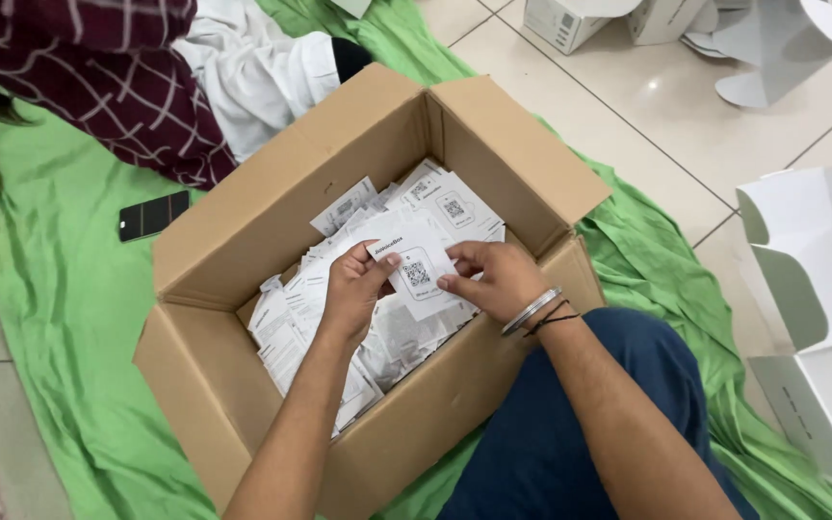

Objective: The person sorts and inserts cards into small cardboard boxes.

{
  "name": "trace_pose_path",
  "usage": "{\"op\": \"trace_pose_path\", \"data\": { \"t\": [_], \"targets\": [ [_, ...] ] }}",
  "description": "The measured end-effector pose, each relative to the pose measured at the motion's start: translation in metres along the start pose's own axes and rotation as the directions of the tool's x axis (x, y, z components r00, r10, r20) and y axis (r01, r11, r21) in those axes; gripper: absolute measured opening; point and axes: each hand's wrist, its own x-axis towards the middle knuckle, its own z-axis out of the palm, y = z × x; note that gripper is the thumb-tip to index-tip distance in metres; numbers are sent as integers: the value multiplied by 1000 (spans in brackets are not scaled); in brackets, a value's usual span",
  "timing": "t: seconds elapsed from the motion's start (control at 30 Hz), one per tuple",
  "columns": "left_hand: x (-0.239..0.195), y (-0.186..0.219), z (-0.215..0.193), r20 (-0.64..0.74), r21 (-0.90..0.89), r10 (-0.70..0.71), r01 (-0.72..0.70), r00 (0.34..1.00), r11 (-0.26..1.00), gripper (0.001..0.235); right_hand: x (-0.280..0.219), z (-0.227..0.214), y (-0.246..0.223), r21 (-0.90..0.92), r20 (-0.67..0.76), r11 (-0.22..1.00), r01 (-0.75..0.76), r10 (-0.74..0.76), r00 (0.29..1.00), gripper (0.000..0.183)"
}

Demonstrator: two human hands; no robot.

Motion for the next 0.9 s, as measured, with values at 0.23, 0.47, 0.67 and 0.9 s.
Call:
{"op": "trace_pose_path", "data": {
  "t": [0.23, 0.47, 0.67, 0.9],
  "targets": [
    [21, -34, -45, -79, 201, 244, -224, 967, 954, 14, 4, 3, 14, 437, -316, 899, -35, 190, 929, 19],
    [16, -58, -60, -29, 932, -65, 50, 997, 359, 40, 2, 10, 11, -254, -295, 966, 54, -131, 947, 20],
    [12, -64, -46, 81, 878, -347, 98, 934, 469, 36, 5, 6, 16, -208, -240, 978, 17, -68, 968, 21],
    [11, -39, -47, -249, 944, 135, 209, 959, 255, 52, 5, 8, 19, -198, -276, 979, 47, -102, 956, 19]
  ]
}}
